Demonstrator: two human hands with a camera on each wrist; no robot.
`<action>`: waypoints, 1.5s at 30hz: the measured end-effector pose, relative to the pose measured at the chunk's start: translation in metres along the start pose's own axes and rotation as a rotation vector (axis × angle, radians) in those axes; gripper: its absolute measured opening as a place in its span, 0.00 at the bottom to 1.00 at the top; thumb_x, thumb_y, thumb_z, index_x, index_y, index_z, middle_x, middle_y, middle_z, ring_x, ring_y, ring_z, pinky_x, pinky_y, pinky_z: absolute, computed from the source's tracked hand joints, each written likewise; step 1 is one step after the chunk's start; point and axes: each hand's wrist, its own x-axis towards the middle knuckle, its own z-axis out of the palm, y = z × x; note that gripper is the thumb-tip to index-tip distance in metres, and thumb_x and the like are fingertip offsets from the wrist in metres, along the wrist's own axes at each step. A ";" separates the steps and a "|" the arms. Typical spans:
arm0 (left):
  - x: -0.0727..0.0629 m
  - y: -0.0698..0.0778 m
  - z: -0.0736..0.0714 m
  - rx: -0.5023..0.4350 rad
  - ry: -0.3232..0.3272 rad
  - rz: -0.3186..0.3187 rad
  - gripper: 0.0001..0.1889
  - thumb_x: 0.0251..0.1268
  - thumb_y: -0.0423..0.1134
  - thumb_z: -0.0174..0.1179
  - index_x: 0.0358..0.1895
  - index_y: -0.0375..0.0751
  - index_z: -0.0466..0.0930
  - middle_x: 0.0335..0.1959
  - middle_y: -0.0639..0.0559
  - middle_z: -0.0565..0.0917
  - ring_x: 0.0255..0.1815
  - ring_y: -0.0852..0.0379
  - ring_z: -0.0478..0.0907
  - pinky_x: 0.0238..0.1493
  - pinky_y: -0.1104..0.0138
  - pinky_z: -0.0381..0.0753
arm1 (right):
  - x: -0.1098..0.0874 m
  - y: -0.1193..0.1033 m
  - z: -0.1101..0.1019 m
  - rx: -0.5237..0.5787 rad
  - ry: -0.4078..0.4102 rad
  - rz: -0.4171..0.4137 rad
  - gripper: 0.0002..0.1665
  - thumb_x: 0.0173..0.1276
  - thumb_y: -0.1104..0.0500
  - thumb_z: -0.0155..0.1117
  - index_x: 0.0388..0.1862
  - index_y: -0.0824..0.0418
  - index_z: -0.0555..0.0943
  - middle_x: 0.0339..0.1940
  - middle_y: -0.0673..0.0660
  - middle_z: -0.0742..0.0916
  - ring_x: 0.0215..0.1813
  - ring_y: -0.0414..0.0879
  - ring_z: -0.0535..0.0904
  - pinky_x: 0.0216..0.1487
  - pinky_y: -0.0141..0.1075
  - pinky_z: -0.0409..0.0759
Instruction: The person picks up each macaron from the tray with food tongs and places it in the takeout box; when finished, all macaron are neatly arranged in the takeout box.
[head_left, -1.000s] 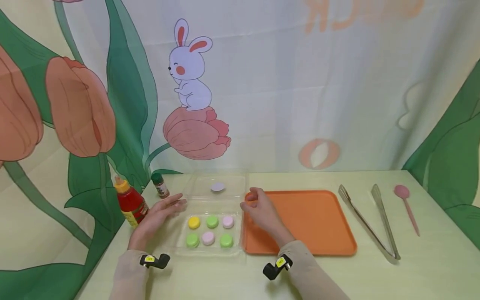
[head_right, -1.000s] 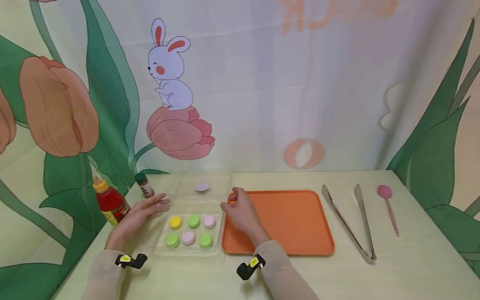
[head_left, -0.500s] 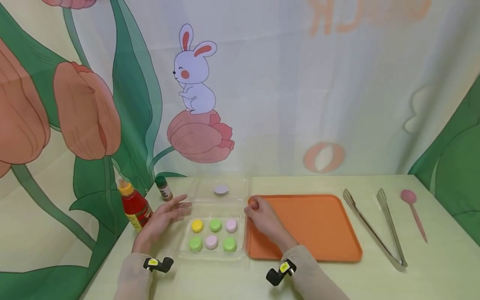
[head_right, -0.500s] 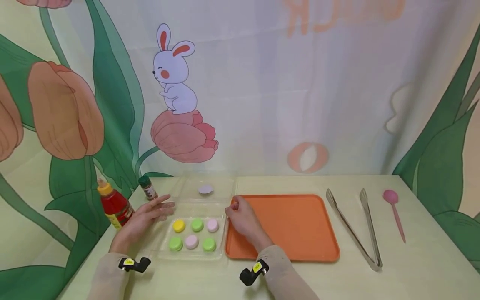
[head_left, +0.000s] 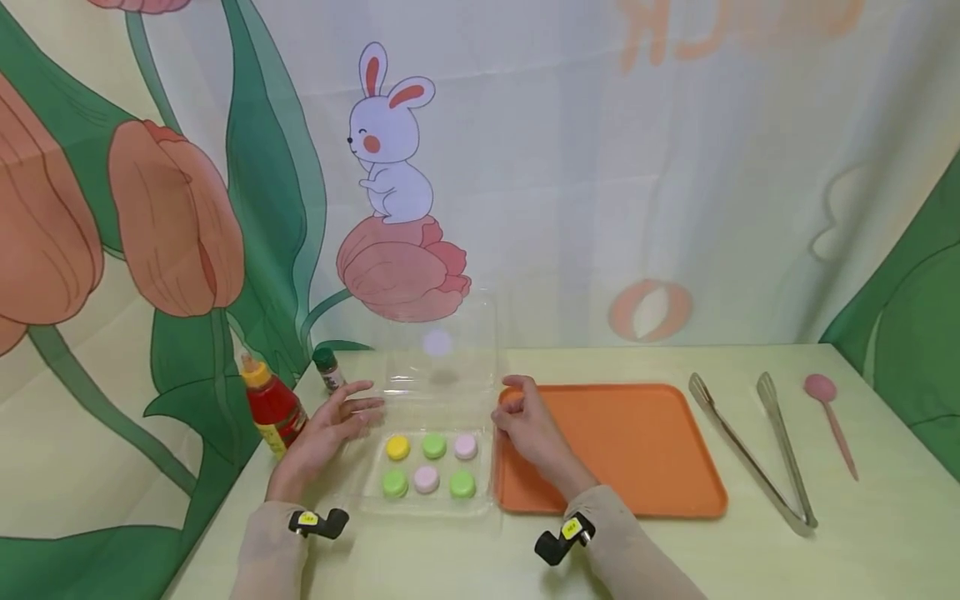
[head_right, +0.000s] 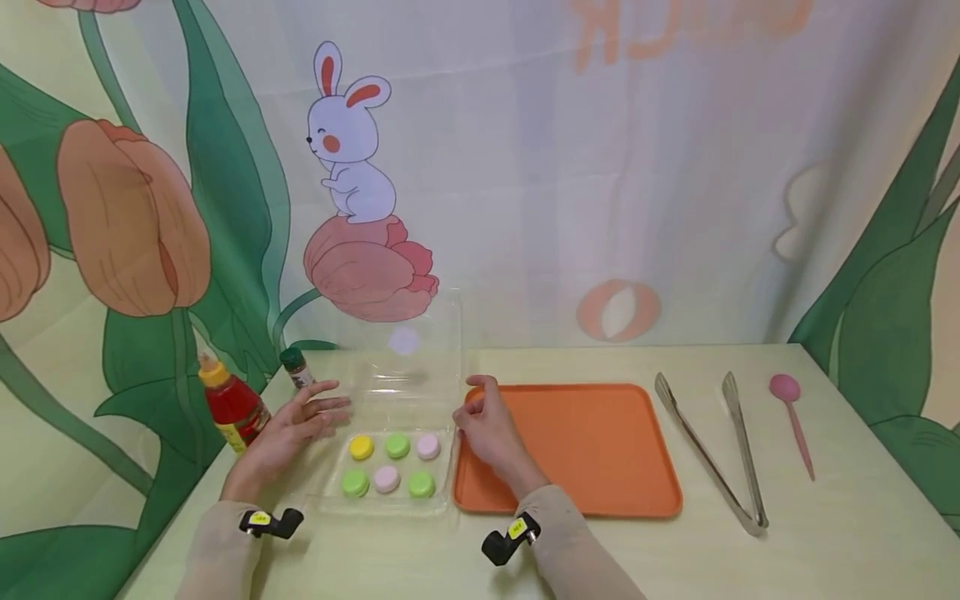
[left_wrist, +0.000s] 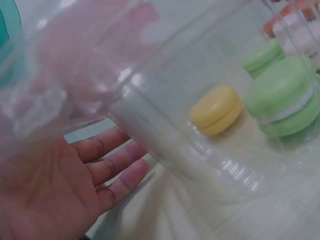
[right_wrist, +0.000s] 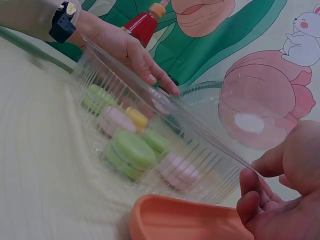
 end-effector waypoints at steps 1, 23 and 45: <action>0.000 0.000 -0.001 -0.003 0.000 0.011 0.30 0.92 0.36 0.52 0.88 0.49 0.57 0.85 0.35 0.70 0.83 0.36 0.72 0.81 0.51 0.75 | 0.000 0.000 0.000 0.007 0.001 -0.002 0.31 0.83 0.70 0.62 0.80 0.62 0.66 0.43 0.61 0.82 0.39 0.50 0.80 0.41 0.37 0.81; -0.004 0.006 -0.004 0.011 0.113 -0.120 0.24 0.93 0.55 0.48 0.74 0.44 0.74 0.82 0.43 0.72 0.85 0.40 0.63 0.87 0.38 0.61 | 0.002 -0.002 -0.003 0.125 0.024 0.050 0.08 0.85 0.70 0.52 0.50 0.69 0.80 0.34 0.59 0.81 0.29 0.46 0.78 0.31 0.34 0.77; -0.011 0.015 -0.001 0.148 0.040 -0.175 0.17 0.94 0.42 0.46 0.77 0.49 0.66 0.61 0.40 0.73 0.63 0.45 0.68 0.58 0.57 0.71 | -0.031 -0.017 -0.017 -0.186 -0.016 0.025 0.32 0.76 0.61 0.72 0.76 0.55 0.73 0.67 0.67 0.80 0.49 0.55 0.84 0.45 0.43 0.85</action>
